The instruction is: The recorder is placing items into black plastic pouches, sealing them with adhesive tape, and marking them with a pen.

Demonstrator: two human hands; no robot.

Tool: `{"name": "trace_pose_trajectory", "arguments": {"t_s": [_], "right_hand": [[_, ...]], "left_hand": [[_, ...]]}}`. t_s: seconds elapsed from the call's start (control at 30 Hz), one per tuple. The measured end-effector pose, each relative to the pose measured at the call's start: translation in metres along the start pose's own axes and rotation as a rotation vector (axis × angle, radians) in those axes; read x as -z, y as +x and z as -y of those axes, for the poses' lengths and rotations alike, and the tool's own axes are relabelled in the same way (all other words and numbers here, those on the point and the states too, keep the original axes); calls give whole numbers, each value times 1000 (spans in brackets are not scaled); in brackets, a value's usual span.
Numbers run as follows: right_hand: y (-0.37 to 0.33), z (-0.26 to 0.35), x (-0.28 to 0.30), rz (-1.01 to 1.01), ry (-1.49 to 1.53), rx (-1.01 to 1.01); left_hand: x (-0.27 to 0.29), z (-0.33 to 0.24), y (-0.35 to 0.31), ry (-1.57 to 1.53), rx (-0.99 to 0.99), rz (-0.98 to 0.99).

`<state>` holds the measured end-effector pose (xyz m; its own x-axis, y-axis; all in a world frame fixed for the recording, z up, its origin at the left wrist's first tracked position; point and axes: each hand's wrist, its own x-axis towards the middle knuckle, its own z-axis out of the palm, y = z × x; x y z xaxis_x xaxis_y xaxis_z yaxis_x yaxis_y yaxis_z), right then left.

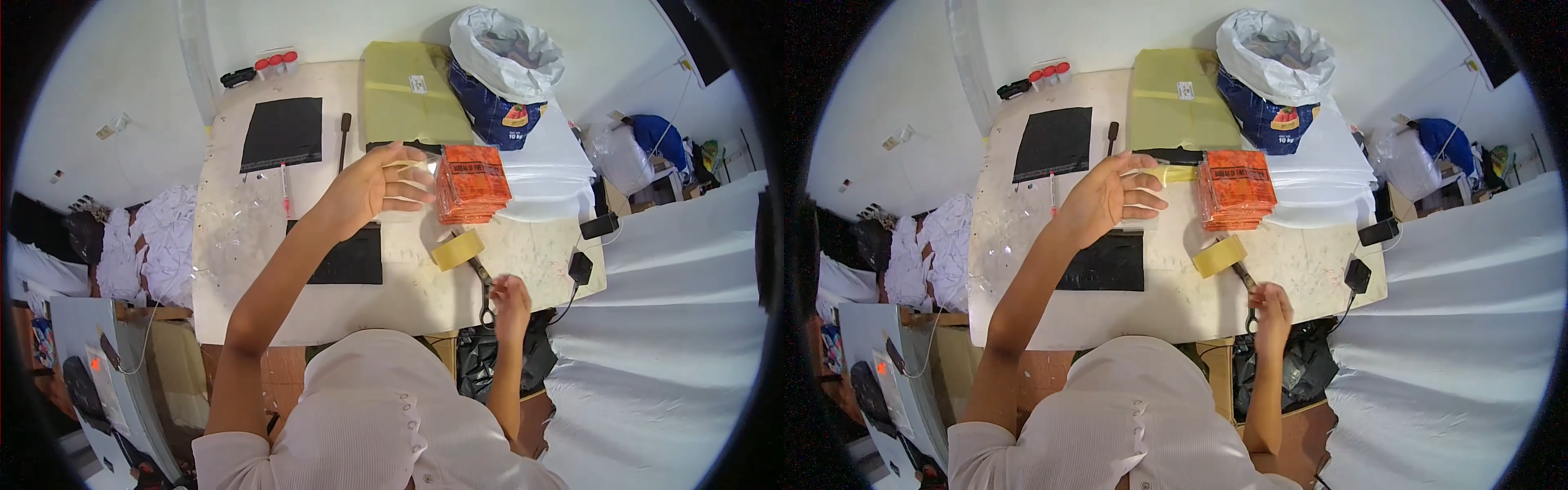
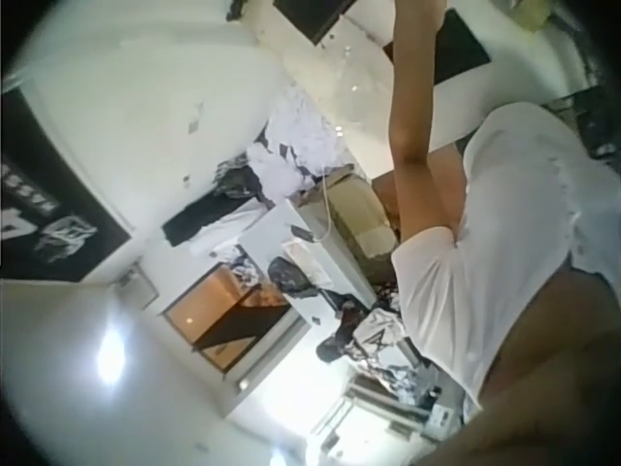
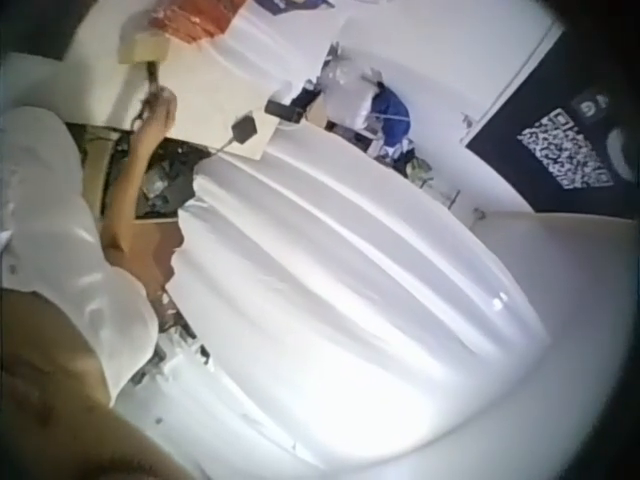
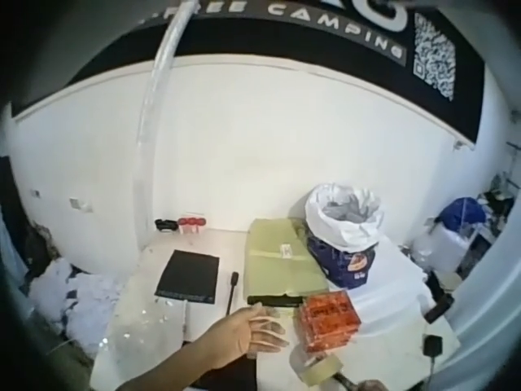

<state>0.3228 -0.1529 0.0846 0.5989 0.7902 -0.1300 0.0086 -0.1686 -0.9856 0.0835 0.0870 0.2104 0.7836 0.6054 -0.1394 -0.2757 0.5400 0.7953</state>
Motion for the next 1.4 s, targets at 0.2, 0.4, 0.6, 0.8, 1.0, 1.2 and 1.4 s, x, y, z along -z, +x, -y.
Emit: {"name": "trace_pose_trajectory", "arguments": {"t_s": [0.2, 0.4, 0.6, 0.8, 1.0, 1.2, 1.4], "right_hand": [[3, 56, -109, 693, 974, -627], [5, 45, -154, 729, 752, -441], [9, 40, -156, 420, 415, -118], [16, 30, -168, 264, 393, -40], [11, 23, -189, 140, 206, 49], [-4, -7, -206, 10, 190, 61], [-10, -20, -217, -83, 250, -23]], "left_hand": [[-11, 9, -22, -55, 87, 217], [17, 37, -65, -79, 198, 206], [73, 37, -113, 217, 49, 270], [109, 54, -152, 347, 271, 98], [127, 62, -160, 316, 214, -103], [143, 74, -147, 623, 278, -390], [159, 89, -135, 726, 87, -412]]}}
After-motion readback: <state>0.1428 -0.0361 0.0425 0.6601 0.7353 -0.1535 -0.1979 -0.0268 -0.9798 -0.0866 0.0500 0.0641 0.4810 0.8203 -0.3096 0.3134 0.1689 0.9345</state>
